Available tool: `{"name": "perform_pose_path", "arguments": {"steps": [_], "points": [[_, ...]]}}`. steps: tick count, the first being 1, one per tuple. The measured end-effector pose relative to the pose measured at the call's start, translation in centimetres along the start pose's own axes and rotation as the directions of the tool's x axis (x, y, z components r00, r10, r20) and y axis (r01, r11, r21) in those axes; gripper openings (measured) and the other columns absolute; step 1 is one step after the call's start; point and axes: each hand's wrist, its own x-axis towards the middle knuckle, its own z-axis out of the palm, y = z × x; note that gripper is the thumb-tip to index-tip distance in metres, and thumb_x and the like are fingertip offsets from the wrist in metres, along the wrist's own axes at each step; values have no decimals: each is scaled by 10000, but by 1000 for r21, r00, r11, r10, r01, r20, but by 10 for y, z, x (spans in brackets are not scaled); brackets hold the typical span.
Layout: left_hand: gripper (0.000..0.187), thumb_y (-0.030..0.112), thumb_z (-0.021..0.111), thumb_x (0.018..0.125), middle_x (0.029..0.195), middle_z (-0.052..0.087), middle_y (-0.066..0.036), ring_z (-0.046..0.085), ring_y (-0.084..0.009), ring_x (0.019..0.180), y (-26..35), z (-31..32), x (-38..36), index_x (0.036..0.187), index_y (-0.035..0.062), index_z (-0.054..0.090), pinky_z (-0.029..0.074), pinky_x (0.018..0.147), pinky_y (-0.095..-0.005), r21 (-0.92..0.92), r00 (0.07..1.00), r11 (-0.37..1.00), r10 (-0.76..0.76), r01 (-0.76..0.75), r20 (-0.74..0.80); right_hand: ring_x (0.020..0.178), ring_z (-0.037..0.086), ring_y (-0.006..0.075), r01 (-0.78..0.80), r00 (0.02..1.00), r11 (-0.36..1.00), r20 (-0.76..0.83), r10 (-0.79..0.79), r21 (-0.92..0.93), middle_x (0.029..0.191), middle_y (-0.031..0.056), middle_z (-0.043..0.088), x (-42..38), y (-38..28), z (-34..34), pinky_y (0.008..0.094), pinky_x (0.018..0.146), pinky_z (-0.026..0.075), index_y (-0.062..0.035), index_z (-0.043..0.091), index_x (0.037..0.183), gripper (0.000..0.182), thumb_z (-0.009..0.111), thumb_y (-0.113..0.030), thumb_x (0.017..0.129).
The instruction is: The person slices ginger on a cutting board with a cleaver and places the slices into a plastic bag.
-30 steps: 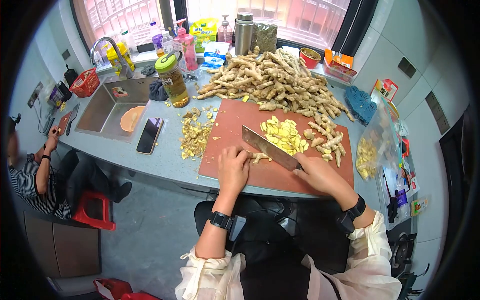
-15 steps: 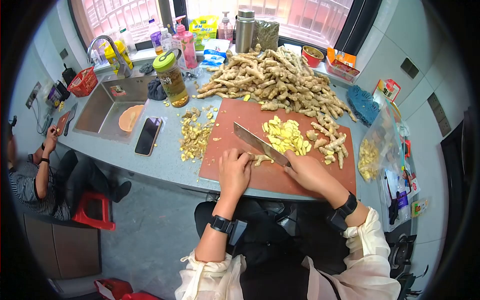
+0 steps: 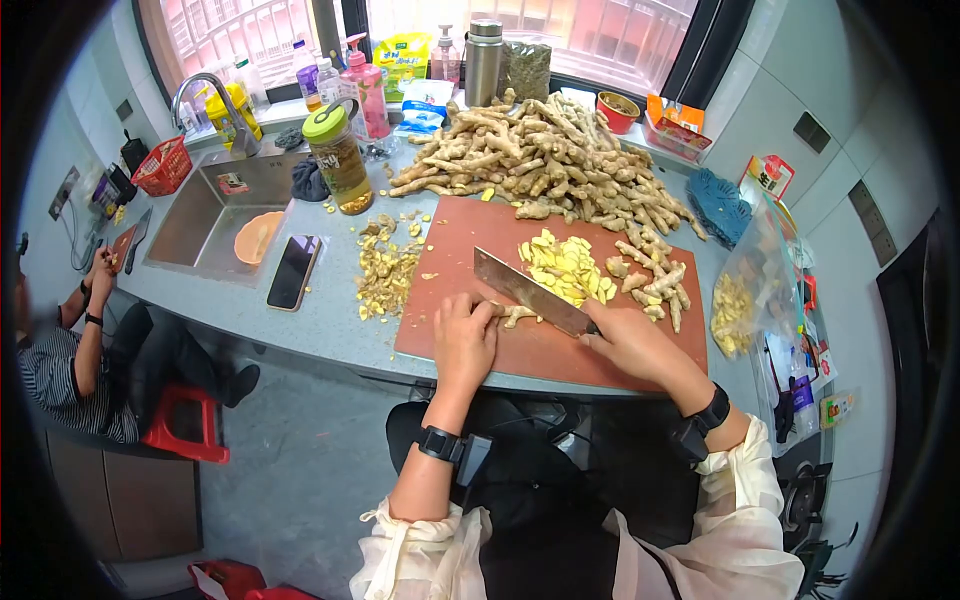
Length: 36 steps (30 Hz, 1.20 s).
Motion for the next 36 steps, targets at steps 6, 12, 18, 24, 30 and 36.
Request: {"name": "perform_pose_path", "arguments": {"steps": [6, 12, 18, 24, 30, 36], "points": [[78, 115, 723, 847, 965, 626, -28, 563, -285, 987, -1, -1, 0, 920, 140, 735, 437, 856, -414, 27, 1000, 1000, -5, 5, 15, 828, 666, 461, 8, 1000, 998, 10, -7, -70, 838, 252, 673, -2, -7, -1, 564, 737, 508, -16, 489, 1061, 255, 608, -220, 966], [112, 82, 728, 819, 962, 611, -42, 561, -289, 988, 0, 0, 0, 914, 142, 736, 434, 874, -429, -1, 1000, 1000, -20, 20, 15, 803, 669, 456, 17, 1000, 995, 16, -15, -102, 808, 238, 672, 4, -9, 2, 561, 714, 516, -17, 488, 1057, 230, 583, -205, 964], [94, 86, 728, 832, 969, 616, -37, 561, -293, 997, 1, 0, 1, 909, 141, 728, 435, 872, -431, 8, 999, 1000, -25, 25, 27, 836, 656, 462, -4, 1000, 998, 10, 5, -70, 844, 245, 667, 20, -13, 13, 560, 731, 505, -15, 480, 1086, 249, 589, -206, 970], [84, 93, 723, 836, 970, 617, -38, 562, -294, 995, 2, -1, 0, 905, 140, 724, 437, 862, -434, 41, 1000, 999, -16, 15, 23, 873, 648, 458, 39, 998, 999, -54, -39, 5, 883, 251, 659, 41, -6, 29, 544, 756, 499, -22, 480, 1132, 298, 624, -226, 969], [82, 99, 723, 836, 955, 606, -47, 560, -294, 988, 2, -2, -1, 903, 145, 724, 432, 840, -434, 52, 998, 998, -29, 26, 52, 903, 652, 452, 48, 993, 997, -108, -41, 62, 925, 253, 664, 23, 2, 15, 539, 778, 498, -20, 495, 1124, 296, 627, -228, 960], [94, 99, 723, 833, 940, 597, -51, 560, -290, 985, 0, 0, -1, 911, 151, 733, 432, 841, -430, 36, 1000, 999, 2, -3, 16, 884, 644, 456, 6, 999, 998, -42, -3, 63, 908, 255, 655, 6, 1, 4, 540, 765, 483, -32, 498, 1181, 335, 649, -235, 962]]}}
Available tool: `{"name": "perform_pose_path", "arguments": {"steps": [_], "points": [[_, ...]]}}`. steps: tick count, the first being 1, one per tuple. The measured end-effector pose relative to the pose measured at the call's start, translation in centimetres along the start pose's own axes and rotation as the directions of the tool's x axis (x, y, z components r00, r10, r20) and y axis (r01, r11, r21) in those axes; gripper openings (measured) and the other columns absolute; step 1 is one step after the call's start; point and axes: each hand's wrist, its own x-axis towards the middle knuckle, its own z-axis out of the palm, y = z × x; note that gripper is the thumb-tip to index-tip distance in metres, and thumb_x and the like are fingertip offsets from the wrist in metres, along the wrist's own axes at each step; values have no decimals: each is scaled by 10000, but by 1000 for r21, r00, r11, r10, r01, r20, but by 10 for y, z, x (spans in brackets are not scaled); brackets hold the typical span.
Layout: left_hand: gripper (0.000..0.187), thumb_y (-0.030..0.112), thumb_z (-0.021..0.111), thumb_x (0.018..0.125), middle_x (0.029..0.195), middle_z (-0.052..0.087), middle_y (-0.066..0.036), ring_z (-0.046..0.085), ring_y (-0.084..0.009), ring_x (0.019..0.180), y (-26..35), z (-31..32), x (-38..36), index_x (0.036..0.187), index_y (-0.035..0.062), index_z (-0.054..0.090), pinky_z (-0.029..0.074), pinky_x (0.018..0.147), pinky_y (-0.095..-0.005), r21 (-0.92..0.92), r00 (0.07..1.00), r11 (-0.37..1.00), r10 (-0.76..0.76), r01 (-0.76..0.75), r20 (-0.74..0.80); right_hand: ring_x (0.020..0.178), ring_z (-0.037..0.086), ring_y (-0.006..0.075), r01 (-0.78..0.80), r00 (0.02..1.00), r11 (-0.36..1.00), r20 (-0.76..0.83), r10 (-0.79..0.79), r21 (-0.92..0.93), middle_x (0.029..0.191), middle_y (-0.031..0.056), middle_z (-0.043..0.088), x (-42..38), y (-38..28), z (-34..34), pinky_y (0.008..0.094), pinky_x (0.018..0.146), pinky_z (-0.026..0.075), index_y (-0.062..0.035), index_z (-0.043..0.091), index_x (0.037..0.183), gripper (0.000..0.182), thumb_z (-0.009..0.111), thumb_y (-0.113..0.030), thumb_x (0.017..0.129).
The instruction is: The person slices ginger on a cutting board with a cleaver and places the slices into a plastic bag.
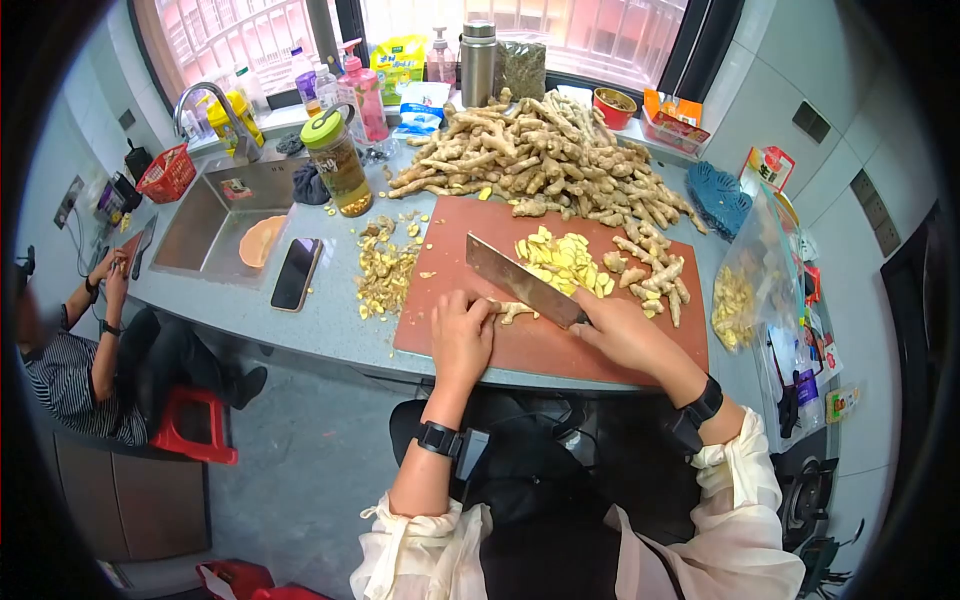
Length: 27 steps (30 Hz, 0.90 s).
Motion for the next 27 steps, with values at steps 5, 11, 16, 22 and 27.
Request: {"name": "perform_pose_path", "arguments": {"steps": [5, 11, 16, 22, 27], "points": [[106, 101, 723, 820, 955, 620, -37, 562, -288, 980, 0, 0, 1, 918, 139, 736, 438, 844, -417, 8, 1000, 1000, -5, 5, -2, 836, 663, 465, 23, 1000, 996, 22, -21, -84, 849, 254, 671, -2, -6, -1, 560, 741, 511, -20, 496, 1091, 281, 620, -228, 948], [98, 101, 718, 826, 959, 619, -41, 560, -289, 981, 1, -1, 1, 915, 138, 735, 439, 848, -417, -1, 1000, 1000, -13, 13, 5, 818, 668, 457, 9, 999, 988, 49, -1, -153, 831, 241, 675, -3, -16, -1, 559, 733, 521, -19, 494, 1073, 256, 608, -214, 952], [67, 113, 717, 847, 959, 619, -43, 558, -290, 980, 0, 0, 0, 907, 135, 736, 439, 849, -414, -3, 999, 1000, -30, 30, 29, 813, 666, 455, 2, 999, 988, 46, 6, -157, 824, 238, 672, 1, -21, 0, 557, 730, 519, -15, 489, 1062, 237, 596, -196, 952], [90, 103, 716, 845, 942, 600, -54, 560, -290, 987, 1, 0, 0, 922, 138, 745, 432, 860, -430, 5, 999, 999, -32, 32, 20, 867, 655, 452, -17, 998, 995, 62, 23, -99, 879, 241, 668, 17, -20, 4, 543, 759, 495, -19, 485, 1078, 282, 624, -237, 964], [59, 116, 714, 863, 974, 622, -39, 564, -287, 1013, 2, -1, 1, 911, 144, 735, 430, 860, -429, -5, 1000, 1000, -23, 23, 16, 926, 648, 445, 5, 999, 1000, 46, -5, 3, 949, 257, 664, 20, -4, 3, 530, 781, 490, -13, 502, 1124, 311, 644, -234, 957]]}}
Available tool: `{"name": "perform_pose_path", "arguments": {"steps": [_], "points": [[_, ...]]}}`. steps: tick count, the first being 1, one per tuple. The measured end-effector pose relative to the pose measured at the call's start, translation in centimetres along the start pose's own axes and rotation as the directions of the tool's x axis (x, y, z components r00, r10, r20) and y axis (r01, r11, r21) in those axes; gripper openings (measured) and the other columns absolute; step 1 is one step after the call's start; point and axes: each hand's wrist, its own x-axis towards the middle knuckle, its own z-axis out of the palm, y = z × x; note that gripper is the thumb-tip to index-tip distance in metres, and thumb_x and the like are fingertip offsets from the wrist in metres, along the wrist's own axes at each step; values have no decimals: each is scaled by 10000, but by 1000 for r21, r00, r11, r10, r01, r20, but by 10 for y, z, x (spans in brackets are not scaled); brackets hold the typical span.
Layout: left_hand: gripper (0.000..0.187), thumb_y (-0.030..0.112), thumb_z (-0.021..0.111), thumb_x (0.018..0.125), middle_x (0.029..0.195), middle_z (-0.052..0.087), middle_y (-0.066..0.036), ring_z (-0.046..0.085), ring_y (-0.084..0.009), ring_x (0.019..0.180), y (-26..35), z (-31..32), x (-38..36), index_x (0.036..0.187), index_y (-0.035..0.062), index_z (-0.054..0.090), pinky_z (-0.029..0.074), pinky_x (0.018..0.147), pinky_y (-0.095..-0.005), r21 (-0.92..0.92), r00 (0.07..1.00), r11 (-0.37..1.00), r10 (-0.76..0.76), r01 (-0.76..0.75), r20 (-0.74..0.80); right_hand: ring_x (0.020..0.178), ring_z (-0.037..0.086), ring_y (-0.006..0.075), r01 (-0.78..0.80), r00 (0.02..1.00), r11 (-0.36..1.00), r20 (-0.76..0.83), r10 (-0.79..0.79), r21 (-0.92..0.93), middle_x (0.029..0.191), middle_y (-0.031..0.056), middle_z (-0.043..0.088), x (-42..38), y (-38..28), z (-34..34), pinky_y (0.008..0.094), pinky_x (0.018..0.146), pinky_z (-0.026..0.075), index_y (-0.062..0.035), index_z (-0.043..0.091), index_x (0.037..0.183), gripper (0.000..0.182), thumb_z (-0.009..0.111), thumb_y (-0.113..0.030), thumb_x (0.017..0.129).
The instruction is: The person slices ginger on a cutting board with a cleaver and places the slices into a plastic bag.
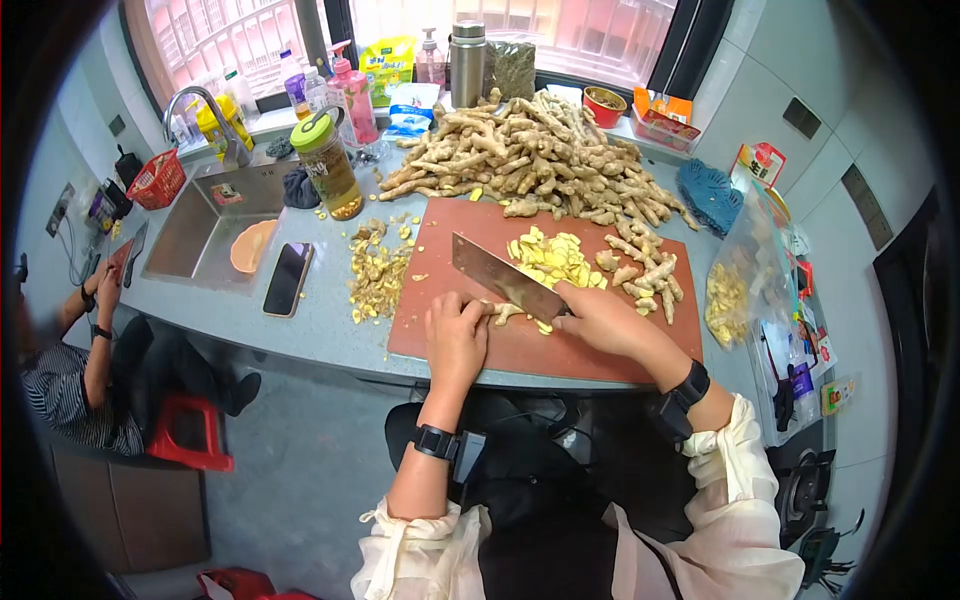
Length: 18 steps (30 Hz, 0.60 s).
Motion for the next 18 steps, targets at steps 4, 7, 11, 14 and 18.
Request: {"name": "perform_pose_path", "arguments": {"steps": [4, 7, 11, 14, 18], "points": [[58, 119, 713, 866, 975, 623, -38, 562, -288, 1012, 1, -1, -1, 911, 149, 732, 430, 859, -428, -1, 1000, 1000, -17, 17, 1, 940, 645, 452, -50, 999, 997, -17, 51, 65, 969, 267, 660, -14, -1, 3, 527, 791, 492, -5, 503, 1183, 356, 656, -227, 951], [62, 117, 711, 865, 976, 625, -38, 561, -289, 1013, 1, -1, -1, 913, 150, 732, 430, 860, -427, 8, 1000, 1000, 2, -2, 9, 938, 643, 465, -39, 999, 999, -36, 39, 17, 958, 277, 661, -21, 0, 6, 538, 792, 489, -2, 498, 1163, 343, 651, -228, 955], [65, 111, 716, 846, 973, 626, -40, 562, -289, 1011, -2, -2, 0, 896, 147, 737, 428, 861, -425, -14, 1000, 1000, 13, -12, 20, 896, 651, 479, -35, 998, 999, -43, 34, -21, 912, 267, 672, -28, -8, 7, 568, 783, 500, -14, 485, 1082, 269, 616, -212, 955], [73, 102, 720, 828, 963, 623, -40, 565, -289, 998, -9, -7, 4, 884, 144, 741, 425, 865, -426, -22, 998, 998, 55, -54, 34, 873, 658, 481, -36, 998, 999, -49, 35, -20, 892, 279, 672, -37, -16, 14, 575, 779, 504, -6, 477, 1074, 255, 603, -196, 959], [88, 90, 723, 813, 946, 615, -37, 568, -288, 971, -11, -9, 5, 879, 144, 744, 421, 869, -427, -26, 996, 997, 74, -73, 55, 836, 669, 478, -48, 996, 999, -76, 48, 3, 848, 276, 675, -47, -21, 23, 571, 751, 522, 0, 470, 1077, 246, 591, -178, 959]]}}
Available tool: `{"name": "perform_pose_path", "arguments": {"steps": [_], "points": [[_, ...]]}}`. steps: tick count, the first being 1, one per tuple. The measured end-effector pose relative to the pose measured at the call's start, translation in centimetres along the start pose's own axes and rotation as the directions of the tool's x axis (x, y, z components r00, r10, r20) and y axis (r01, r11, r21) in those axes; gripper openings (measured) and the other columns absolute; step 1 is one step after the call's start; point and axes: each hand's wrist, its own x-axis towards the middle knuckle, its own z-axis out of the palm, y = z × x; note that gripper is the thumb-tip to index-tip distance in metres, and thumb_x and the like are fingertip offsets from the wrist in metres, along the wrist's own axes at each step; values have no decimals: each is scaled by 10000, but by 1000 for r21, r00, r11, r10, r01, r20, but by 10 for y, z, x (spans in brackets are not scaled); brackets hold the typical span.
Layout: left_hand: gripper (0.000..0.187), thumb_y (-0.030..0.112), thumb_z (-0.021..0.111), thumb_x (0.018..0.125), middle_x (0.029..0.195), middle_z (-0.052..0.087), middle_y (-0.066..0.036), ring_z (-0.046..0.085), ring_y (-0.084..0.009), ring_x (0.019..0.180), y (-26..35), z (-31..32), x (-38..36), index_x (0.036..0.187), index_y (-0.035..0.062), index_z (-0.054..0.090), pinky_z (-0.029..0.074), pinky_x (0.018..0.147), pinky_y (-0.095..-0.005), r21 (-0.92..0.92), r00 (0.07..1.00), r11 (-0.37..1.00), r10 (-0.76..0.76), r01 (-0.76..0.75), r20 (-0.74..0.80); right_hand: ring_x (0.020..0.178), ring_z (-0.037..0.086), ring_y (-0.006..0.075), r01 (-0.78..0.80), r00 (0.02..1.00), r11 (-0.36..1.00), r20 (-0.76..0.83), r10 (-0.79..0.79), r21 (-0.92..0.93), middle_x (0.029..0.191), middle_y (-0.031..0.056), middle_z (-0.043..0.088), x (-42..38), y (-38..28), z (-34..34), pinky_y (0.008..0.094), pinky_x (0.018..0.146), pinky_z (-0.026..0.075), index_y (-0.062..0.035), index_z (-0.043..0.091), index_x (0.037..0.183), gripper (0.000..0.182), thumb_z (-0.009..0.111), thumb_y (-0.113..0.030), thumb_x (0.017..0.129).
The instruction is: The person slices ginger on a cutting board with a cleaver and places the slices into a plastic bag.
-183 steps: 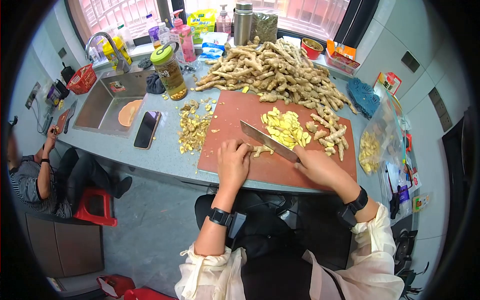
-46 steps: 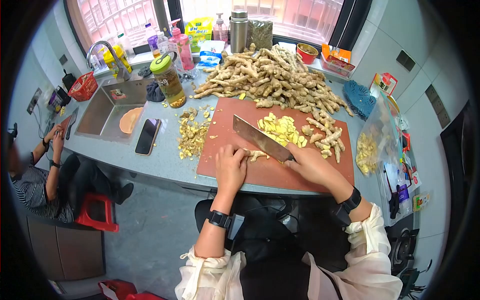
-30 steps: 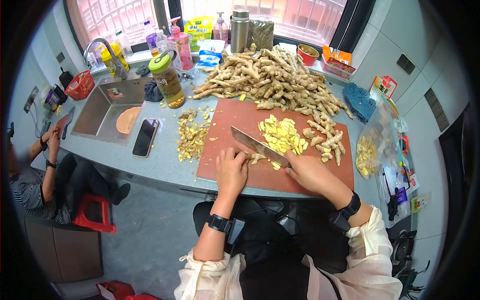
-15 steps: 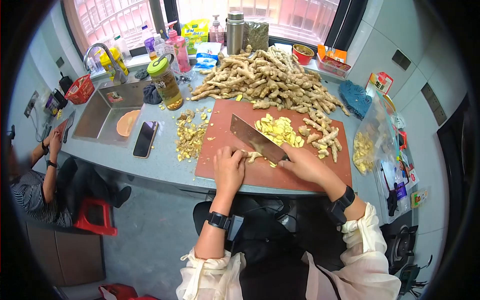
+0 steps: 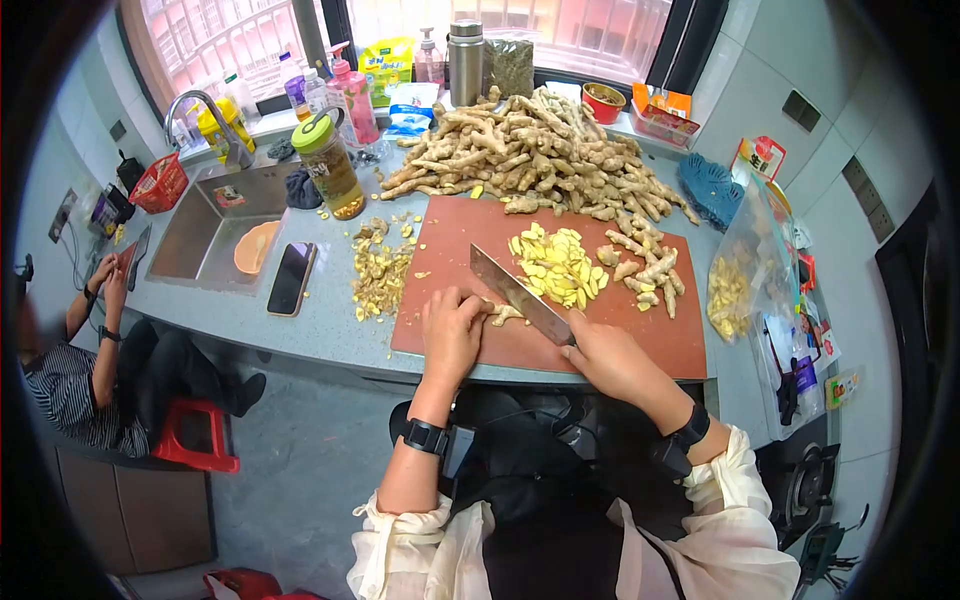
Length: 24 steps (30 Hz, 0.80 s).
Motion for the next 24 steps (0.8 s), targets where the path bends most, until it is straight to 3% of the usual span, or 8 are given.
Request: {"name": "perform_pose_path", "arguments": {"steps": [4, 11, 16, 20, 22, 24], "points": [[93, 84, 719, 814, 940, 611, -39, 565, -286, 969, 0, 0, 0, 879, 144, 745, 422, 866, -426, -4, 1000, 1000, -4, 4, 11, 785, 674, 476, 10, 1000, 996, 16, -8, -85, 791, 259, 676, 1, -3, -5, 568, 704, 532, -3, 469, 1062, 222, 580, -162, 954], [102, 79, 712, 823, 955, 621, -29, 565, -282, 985, 1, -1, -1, 895, 144, 741, 426, 864, -423, -16, 1000, 1000, -17, 17, 2, 811, 667, 460, -38, 994, 992, 100, 50, -118, 807, 250, 673, 11, -10, -11, 554, 737, 520, 12, 479, 1040, 238, 600, -178, 966], [89, 88, 711, 833, 964, 629, -25, 565, -279, 987, 3, -1, 0, 902, 139, 735, 427, 864, -418, -17, 1000, 1000, -9, 9, 6, 822, 666, 463, -12, 999, 999, -32, 11, -31, 844, 253, 675, 25, -9, 14, 553, 736, 521, 0, 474, 1050, 231, 592, -182, 973], [90, 91, 715, 837, 965, 631, -23, 565, -280, 978, 5, -3, -1, 908, 143, 734, 430, 856, -417, 14, 1000, 1000, -4, 4, 5, 848, 665, 468, 23, 998, 999, -53, -25, -39, 867, 255, 676, 44, -12, 23, 558, 748, 519, -3, 473, 1060, 243, 601, -189, 968], [54, 117, 707, 859, 959, 628, -28, 566, -278, 991, 6, -3, -2, 902, 140, 732, 429, 873, -420, 15, 1000, 1000, -12, 12, 10, 854, 680, 463, 30, 999, 999, -24, -31, -36, 859, 256, 679, 42, -12, 16, 555, 712, 528, 17, 489, 1095, 186, 506, -66, 929], [45, 129, 703, 873, 971, 632, -29, 568, -281, 996, 5, -1, -3, 907, 141, 730, 430, 875, -421, 45, 1000, 999, -19, 19, 3, 877, 671, 465, 7, 1000, 999, -15, -8, -39, 879, 264, 676, 30, -8, 13, 555, 743, 521, 12, 491, 1084, 218, 564, -138, 944]]}}
